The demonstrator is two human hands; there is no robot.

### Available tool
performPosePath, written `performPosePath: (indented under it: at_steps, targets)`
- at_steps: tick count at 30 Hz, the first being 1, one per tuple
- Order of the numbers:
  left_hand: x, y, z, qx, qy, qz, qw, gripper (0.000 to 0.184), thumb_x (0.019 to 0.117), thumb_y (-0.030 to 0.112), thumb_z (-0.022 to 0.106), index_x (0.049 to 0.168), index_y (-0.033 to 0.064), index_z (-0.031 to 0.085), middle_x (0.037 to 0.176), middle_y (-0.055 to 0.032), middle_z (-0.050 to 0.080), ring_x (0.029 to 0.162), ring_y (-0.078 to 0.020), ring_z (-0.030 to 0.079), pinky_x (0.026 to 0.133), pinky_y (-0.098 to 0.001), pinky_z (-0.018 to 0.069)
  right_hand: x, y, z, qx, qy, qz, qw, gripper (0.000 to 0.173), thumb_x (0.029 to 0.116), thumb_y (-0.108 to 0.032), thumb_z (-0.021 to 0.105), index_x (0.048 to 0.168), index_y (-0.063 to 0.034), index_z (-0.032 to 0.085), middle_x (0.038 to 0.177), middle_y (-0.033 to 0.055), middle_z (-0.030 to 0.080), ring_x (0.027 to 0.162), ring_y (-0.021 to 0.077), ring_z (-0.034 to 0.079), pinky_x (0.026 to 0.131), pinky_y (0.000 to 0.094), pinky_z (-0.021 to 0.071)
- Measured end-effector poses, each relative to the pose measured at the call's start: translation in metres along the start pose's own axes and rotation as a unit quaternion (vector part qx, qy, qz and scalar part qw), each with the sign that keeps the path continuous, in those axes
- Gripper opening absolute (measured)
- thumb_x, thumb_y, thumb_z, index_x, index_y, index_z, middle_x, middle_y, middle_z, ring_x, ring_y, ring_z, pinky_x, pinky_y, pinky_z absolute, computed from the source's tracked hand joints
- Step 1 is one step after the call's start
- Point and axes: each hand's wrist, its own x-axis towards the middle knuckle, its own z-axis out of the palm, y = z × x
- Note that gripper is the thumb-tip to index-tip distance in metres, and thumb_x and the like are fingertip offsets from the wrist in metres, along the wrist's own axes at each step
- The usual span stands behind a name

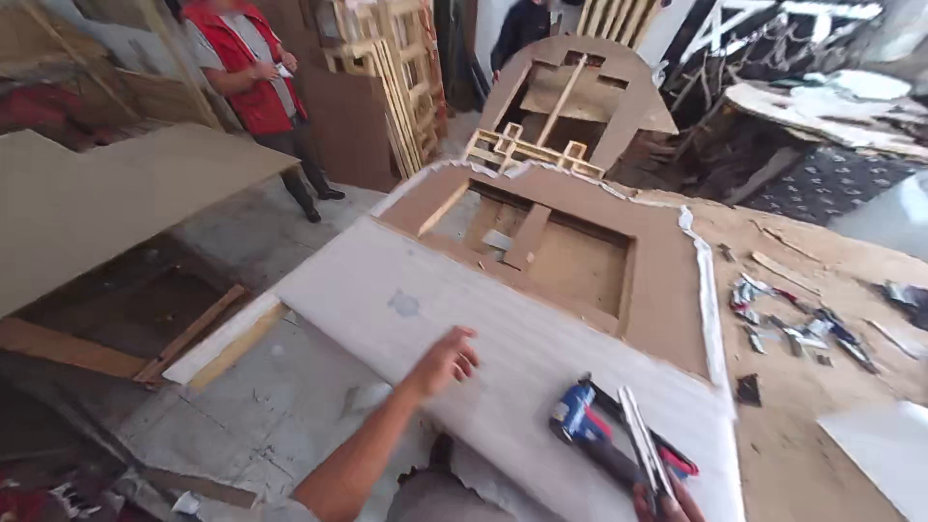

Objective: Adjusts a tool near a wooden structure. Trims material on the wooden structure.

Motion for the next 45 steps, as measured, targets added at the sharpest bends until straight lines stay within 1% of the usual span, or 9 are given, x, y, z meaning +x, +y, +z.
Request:
performPosePath:
  at_steps: [4, 8, 11, 15, 23, 28, 32, 40, 45]
  targets:
    - [-0.08, -0.048, -0.022, -0.032, 0.173, -0.076, 0.981, 0.058, 0.1097, 0.035, 0.009, 0.141, 0.002, 0.045, 0.096, -0.0056, 0.072, 0.071, -0.0135, 0.069, 0.063, -0.0294, 0.0585, -0.025, -0.021, -0.033, -0.011, -0.018, 0.018, 1.0, 0.039, 0.0846, -0.004, 0.054, 0.121, -0.0116, 0.067, 0.1, 0.0021, 0.076, 0.083, 0.0123, 0.074, 0.071, 0.0288, 0.0636]
    - [-0.137, -0.087, -0.01, -0.013, 0.245, -0.194, 0.95, 0.058, 0.1119, 0.033, 0.007, 0.131, 0.0037, 0.054, 0.085, -0.0023, 0.071, 0.06, -0.0098, 0.065, 0.054, -0.0244, 0.0548, -0.036, -0.004, -0.046, -0.004, -0.116, 0.065, 0.991, 0.036, 0.0903, -0.005, 0.046, 0.125, -0.0073, 0.055, 0.112, 0.0116, 0.073, 0.08, 0.0174, 0.073, 0.065, 0.0288, 0.0626]
    - [-0.157, -0.101, 0.002, 0.042, 0.219, -0.233, 0.946, 0.052, 0.1126, 0.03, 0.015, 0.131, 0.0026, 0.055, 0.087, -0.0035, 0.071, 0.061, -0.0104, 0.065, 0.055, -0.0254, 0.055, -0.055, 0.027, -0.044, 0.013, -0.146, 0.134, 0.98, 0.049, 0.0915, -0.011, 0.046, 0.14, -0.0044, 0.05, 0.109, 0.0118, 0.072, 0.072, 0.0138, 0.068, 0.061, 0.0265, 0.0566]
    - [-0.154, -0.101, 0.012, 0.126, 0.13, -0.216, 0.96, 0.046, 0.112, 0.029, 0.024, 0.13, 0.0027, 0.057, 0.088, -0.0027, 0.071, 0.062, -0.0094, 0.065, 0.056, -0.0258, 0.0565, -0.077, 0.052, -0.036, 0.036, -0.154, 0.155, 0.975, 0.045, 0.0996, -0.015, 0.043, 0.142, -0.0014, 0.046, 0.113, 0.0125, 0.071, 0.075, 0.014, 0.067, 0.065, 0.0284, 0.0568]
    - [-0.123, -0.092, -0.008, 0.215, -0.022, -0.137, 0.967, 0.044, 0.1113, 0.03, 0.029, 0.132, 0.0036, 0.057, 0.092, -0.003, 0.071, 0.067, -0.0086, 0.066, 0.062, -0.0261, 0.0572, -0.12, 0.071, 0.002, 0.079, -0.036, 0.092, 0.992, 0.018, 0.1067, -0.014, 0.044, 0.112, -0.0024, 0.056, 0.086, 0.0072, 0.069, 0.058, 0.0081, 0.06, 0.052, 0.021, 0.0519]
    - [-0.126, -0.104, -0.075, 0.236, -0.091, -0.126, 0.959, 0.044, 0.1112, 0.031, 0.03, 0.133, 0.0035, 0.057, 0.094, -0.0042, 0.071, 0.07, -0.008, 0.066, 0.064, -0.0262, 0.0573, -0.152, 0.104, 0.05, 0.063, -0.036, 0.064, 0.995, 0.022, 0.1039, -0.014, 0.043, 0.123, -0.0037, 0.049, 0.105, 0.0144, 0.073, 0.071, 0.0166, 0.07, 0.062, 0.0289, 0.0588]
    - [-0.132, -0.121, -0.152, 0.232, -0.084, -0.174, 0.954, 0.045, 0.1116, 0.032, 0.034, 0.137, 0.0014, 0.056, 0.101, -0.0103, 0.071, 0.077, -0.0149, 0.068, 0.072, -0.035, 0.0588, -0.179, 0.138, 0.112, 0.033, -0.088, 0.067, 0.993, 0.036, 0.1044, -0.026, 0.051, 0.134, -0.0059, 0.054, 0.099, 0.0089, 0.074, 0.068, 0.0136, 0.069, 0.059, 0.0281, 0.0591]
    - [-0.144, -0.175, -0.296, 0.078, 0.219, -0.17, 0.958, 0.039, 0.1119, 0.025, 0.038, 0.131, -0.0018, 0.059, 0.102, -0.0131, 0.071, 0.076, -0.017, 0.068, 0.069, -0.0341, 0.0581, -0.179, 0.18, 0.209, -0.023, -0.274, 0.173, 0.946, 0.033, 0.1044, -0.026, 0.053, 0.131, -0.0065, 0.056, 0.12, 0.0145, 0.071, 0.073, 0.0168, 0.072, 0.061, 0.0306, 0.0621]
    - [-0.126, -0.19, -0.361, 0.014, 0.332, -0.134, 0.934, 0.036, 0.1114, 0.024, 0.042, 0.137, 0.0022, 0.054, 0.117, -0.0146, 0.068, 0.077, -0.0185, 0.069, 0.068, -0.0342, 0.0583, -0.154, 0.193, 0.288, -0.122, -0.372, 0.212, 0.895, 0.035, 0.1042, -0.021, 0.044, 0.134, -0.0056, 0.053, 0.105, 0.0082, 0.073, 0.065, 0.0139, 0.068, 0.057, 0.0297, 0.0604]
